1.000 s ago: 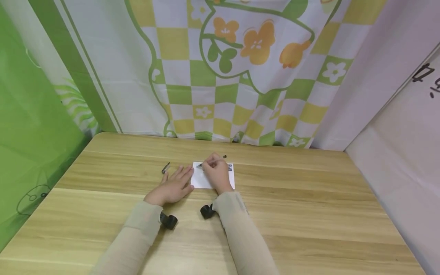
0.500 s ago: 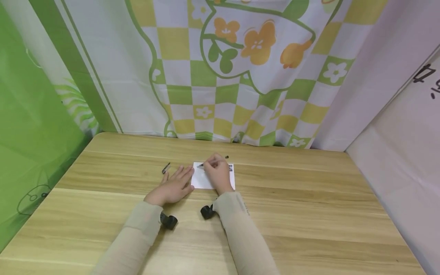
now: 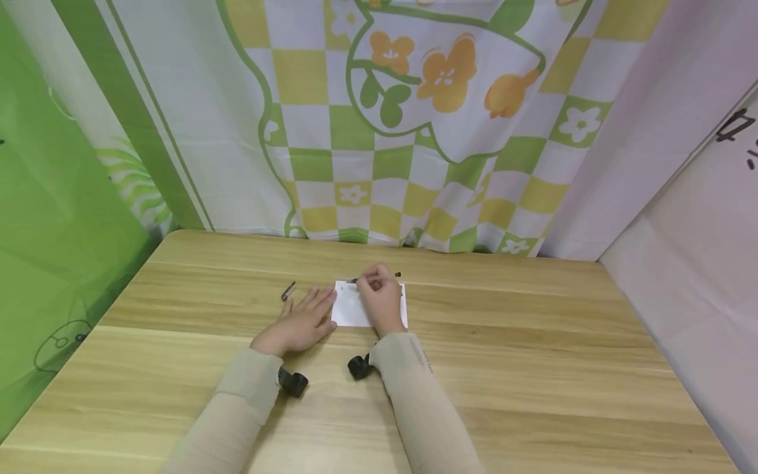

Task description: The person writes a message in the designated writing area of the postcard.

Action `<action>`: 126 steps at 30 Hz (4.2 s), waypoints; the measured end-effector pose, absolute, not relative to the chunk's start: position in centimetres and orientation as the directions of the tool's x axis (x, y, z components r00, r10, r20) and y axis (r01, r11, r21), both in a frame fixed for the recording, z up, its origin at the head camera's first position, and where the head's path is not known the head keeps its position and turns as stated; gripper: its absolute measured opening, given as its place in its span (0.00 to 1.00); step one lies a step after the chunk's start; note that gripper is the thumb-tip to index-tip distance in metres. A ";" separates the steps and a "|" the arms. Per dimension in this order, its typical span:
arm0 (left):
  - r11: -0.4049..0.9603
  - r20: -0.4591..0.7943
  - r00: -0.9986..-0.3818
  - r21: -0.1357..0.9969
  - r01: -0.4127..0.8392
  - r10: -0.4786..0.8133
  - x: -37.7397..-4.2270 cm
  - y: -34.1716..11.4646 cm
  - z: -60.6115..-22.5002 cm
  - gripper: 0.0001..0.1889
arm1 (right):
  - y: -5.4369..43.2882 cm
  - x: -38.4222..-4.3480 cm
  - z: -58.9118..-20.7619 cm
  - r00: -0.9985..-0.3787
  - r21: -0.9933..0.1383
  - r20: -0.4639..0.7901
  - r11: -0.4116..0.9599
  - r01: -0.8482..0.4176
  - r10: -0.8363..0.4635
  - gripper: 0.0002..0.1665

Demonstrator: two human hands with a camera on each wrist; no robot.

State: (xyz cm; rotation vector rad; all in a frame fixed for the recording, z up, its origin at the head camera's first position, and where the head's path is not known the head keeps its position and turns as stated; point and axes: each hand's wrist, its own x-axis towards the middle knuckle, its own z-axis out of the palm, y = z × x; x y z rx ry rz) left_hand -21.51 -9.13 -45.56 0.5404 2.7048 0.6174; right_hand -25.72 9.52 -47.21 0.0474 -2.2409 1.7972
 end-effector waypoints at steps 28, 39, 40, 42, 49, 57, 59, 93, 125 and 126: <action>0.835 -0.225 -0.874 0.468 0.291 0.431 -21.9 -9.4 -46.3 0.36 | 9.5 -26.0 -47.7 -0.971 -0.939 0.215 0.295 -0.177 0.103 0.02; 0.834 -0.231 -0.870 0.469 0.292 0.435 -22.0 -9.3 -45.9 0.36 | 9.6 -26.1 -47.4 -0.974 -0.929 0.202 0.334 -0.158 0.101 0.03; 0.834 -0.234 -0.869 0.469 0.291 0.435 -22.0 -9.3 -45.9 0.36 | 9.5 -26.1 -47.4 -0.974 -0.929 0.202 0.335 -0.158 0.100 0.03; 0.832 -0.236 -0.869 0.473 0.289 0.436 -22.1 -9.3 -45.8 0.36 | 9.5 -26.2 -47.3 -0.974 -0.928 0.204 0.335 -0.161 0.097 0.03; 0.833 -0.229 -0.870 0.467 0.295 0.437 -22.2 -9.4 -45.7 0.37 | 9.4 -26.4 -47.0 -0.974 -0.937 0.202 0.310 -0.161 0.105 0.02; 0.837 -0.232 -0.871 0.463 0.294 0.434 -22.2 -9.3 -45.7 0.37 | 9.4 -26.3 -47.0 -0.975 -0.935 0.190 0.326 -0.143 0.116 0.03; 0.837 -0.229 -0.871 0.460 0.297 0.435 -22.2 -9.3 -45.8 0.37 | 9.4 -26.3 -47.1 -0.974 -0.933 0.195 0.328 -0.146 0.120 0.03; 0.834 -0.222 -0.873 0.464 0.297 0.434 -21.7 -9.0 -45.5 0.36 | 9.7 -26.1 -47.3 -0.973 -0.928 0.201 0.338 -0.154 0.109 0.03; 0.835 -0.222 -0.873 0.464 0.296 0.434 -21.1 -9.0 -44.7 0.36 | 9.7 -25.6 -46.9 -0.974 -0.955 0.177 0.263 -0.136 0.139 0.03; 0.835 -0.221 -0.873 0.462 0.298 0.434 -21.2 -9.0 -44.7 0.36 | 9.7 -25.6 -46.8 -0.975 -0.955 0.175 0.263 -0.135 0.136 0.03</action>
